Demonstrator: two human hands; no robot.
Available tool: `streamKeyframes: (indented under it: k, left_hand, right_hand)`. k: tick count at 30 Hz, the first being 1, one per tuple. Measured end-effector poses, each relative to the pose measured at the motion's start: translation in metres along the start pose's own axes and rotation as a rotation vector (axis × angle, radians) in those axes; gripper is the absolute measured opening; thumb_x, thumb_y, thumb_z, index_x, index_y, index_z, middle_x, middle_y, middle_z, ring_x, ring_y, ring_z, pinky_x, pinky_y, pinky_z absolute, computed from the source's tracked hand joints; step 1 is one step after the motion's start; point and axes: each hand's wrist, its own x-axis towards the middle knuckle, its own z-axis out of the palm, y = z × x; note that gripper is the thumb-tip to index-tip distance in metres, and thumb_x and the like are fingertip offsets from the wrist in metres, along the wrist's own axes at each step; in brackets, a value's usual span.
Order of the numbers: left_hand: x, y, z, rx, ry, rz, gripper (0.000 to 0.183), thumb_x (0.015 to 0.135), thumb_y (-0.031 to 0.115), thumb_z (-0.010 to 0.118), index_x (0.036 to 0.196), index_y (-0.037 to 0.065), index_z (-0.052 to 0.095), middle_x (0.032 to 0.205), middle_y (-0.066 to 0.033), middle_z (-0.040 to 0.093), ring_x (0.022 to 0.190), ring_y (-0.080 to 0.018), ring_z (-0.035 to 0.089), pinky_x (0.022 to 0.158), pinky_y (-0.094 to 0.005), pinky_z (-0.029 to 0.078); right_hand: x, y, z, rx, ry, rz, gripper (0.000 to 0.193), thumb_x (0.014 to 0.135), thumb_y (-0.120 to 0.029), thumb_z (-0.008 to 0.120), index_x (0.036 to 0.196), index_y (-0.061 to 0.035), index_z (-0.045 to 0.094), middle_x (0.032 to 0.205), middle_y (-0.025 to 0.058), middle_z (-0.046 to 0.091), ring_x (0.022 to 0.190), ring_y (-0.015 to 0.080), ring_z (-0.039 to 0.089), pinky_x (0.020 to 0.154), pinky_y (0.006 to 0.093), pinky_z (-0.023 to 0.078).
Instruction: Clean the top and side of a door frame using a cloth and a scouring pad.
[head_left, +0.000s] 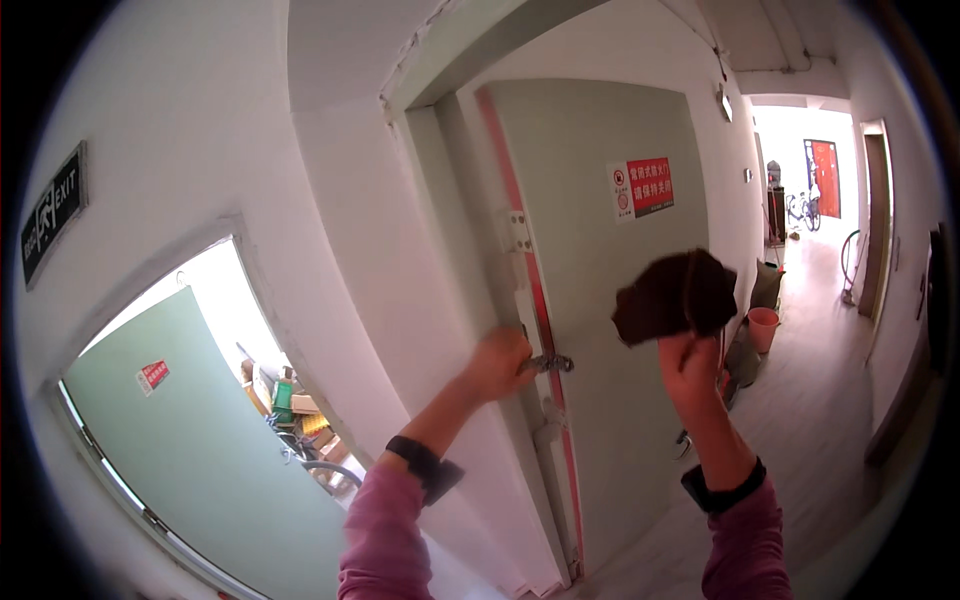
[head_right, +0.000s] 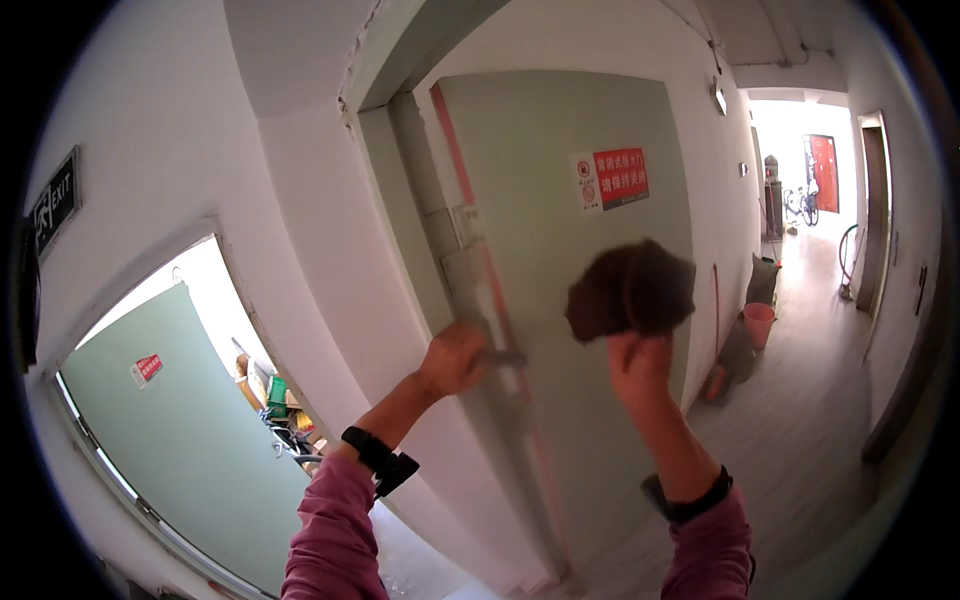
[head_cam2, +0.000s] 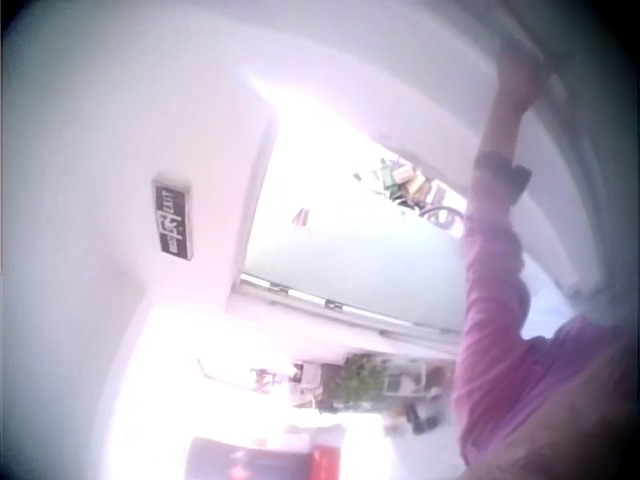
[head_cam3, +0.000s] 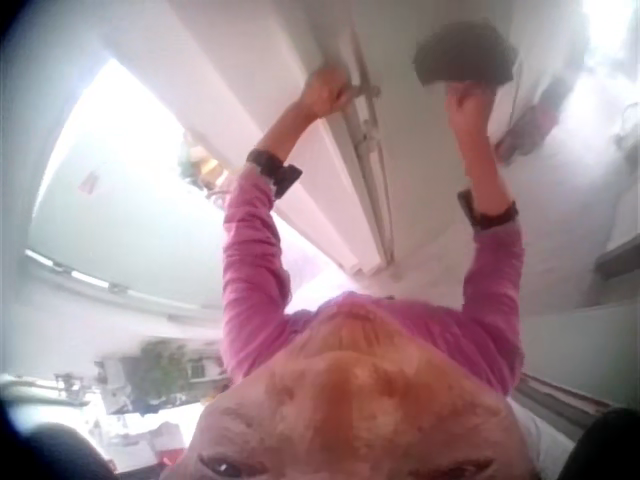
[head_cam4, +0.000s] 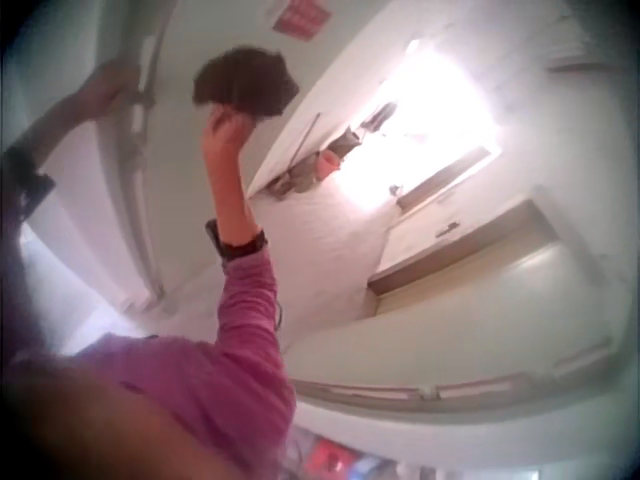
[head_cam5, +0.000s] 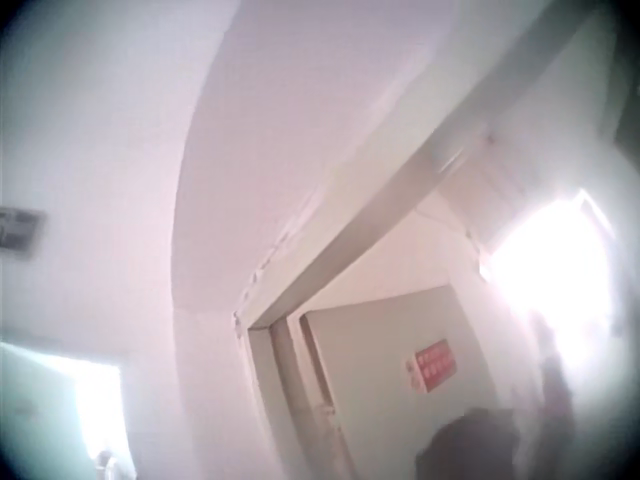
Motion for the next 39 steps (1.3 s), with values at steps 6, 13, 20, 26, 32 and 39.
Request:
streamKeyframes:
  k: [6, 13, 20, 26, 32, 39]
  left_hand:
    - [0.000, 0.003, 0.009, 0.077, 0.086, 0.114, 0.021, 0.061, 0.021, 0.064, 0.069, 0.007, 0.051, 0.069, -0.0087, 0.052, 0.066, -0.0278, 0.052, 0.057, -0.0379, 0.043]
    - [-0.001, 0.005, 0.014, 0.118, 0.072, 0.116, 0.026, 0.057, 0.022, 0.067, 0.072, 0.008, 0.052, 0.072, -0.0080, 0.054, 0.070, -0.0258, 0.055, 0.062, -0.0363, 0.046]
    - [-0.003, 0.005, 0.008, 0.072, 0.108, 0.167, 0.030, 0.053, 0.024, 0.068, 0.073, 0.007, 0.051, 0.073, -0.0065, 0.053, 0.073, -0.0238, 0.054, 0.067, -0.0345, 0.045]
    - [-0.004, 0.006, 0.009, 0.069, 0.182, 0.202, 0.031, 0.051, 0.024, 0.067, 0.073, 0.007, 0.052, 0.074, -0.0063, 0.054, 0.072, -0.0230, 0.054, 0.066, -0.0346, 0.045]
    - [-0.008, 0.003, 0.015, 0.107, 0.133, 0.148, 0.031, 0.054, 0.026, 0.067, 0.075, 0.008, 0.053, 0.077, -0.0075, 0.055, 0.074, -0.0238, 0.055, 0.067, -0.0353, 0.045]
    - [-0.001, 0.008, 0.013, 0.079, 0.140, 0.166, 0.028, 0.059, 0.028, 0.066, 0.075, 0.008, 0.055, 0.072, -0.0078, 0.053, 0.068, -0.0244, 0.053, 0.062, -0.0376, 0.044]
  right_hand:
    - [0.100, -0.031, 0.082, -0.198, 0.010, -0.255, 0.032, 0.082, -0.016, 0.052, 0.112, -0.0055, 0.047, 0.099, 0.0067, 0.055, 0.087, 0.0240, 0.053, 0.079, 0.0340, 0.042]
    - [0.225, -0.080, 0.177, 0.132, -0.054, -0.867, 0.041, 0.074, -0.006, 0.051, 0.114, -0.0085, 0.045, 0.117, 0.0099, 0.046, 0.101, 0.0294, 0.048, 0.085, 0.0339, 0.041]
    - [0.221, -0.059, 0.242, 0.087, -0.191, -0.807, 0.045, 0.072, 0.001, 0.048, 0.117, -0.0020, 0.041, 0.120, 0.0189, 0.042, 0.111, 0.0318, 0.042, 0.093, 0.0343, 0.036]
    - [0.222, -0.055, 0.235, 0.022, -0.256, -0.823, 0.040, 0.073, -0.005, 0.048, 0.113, -0.0028, 0.042, 0.118, 0.0180, 0.043, 0.105, 0.0345, 0.043, 0.089, 0.0387, 0.036]
    - [0.206, -0.044, 0.250, 0.205, 0.000, -0.415, 0.027, 0.076, -0.008, 0.049, 0.102, -0.0034, 0.047, 0.104, 0.0177, 0.050, 0.093, 0.0370, 0.048, 0.079, 0.0416, 0.040]
    - [0.234, -0.073, 0.200, 0.081, -0.166, -0.582, 0.025, 0.075, -0.003, 0.049, 0.099, -0.0013, 0.049, 0.094, 0.0196, 0.053, 0.089, 0.0379, 0.049, 0.075, 0.0402, 0.041]
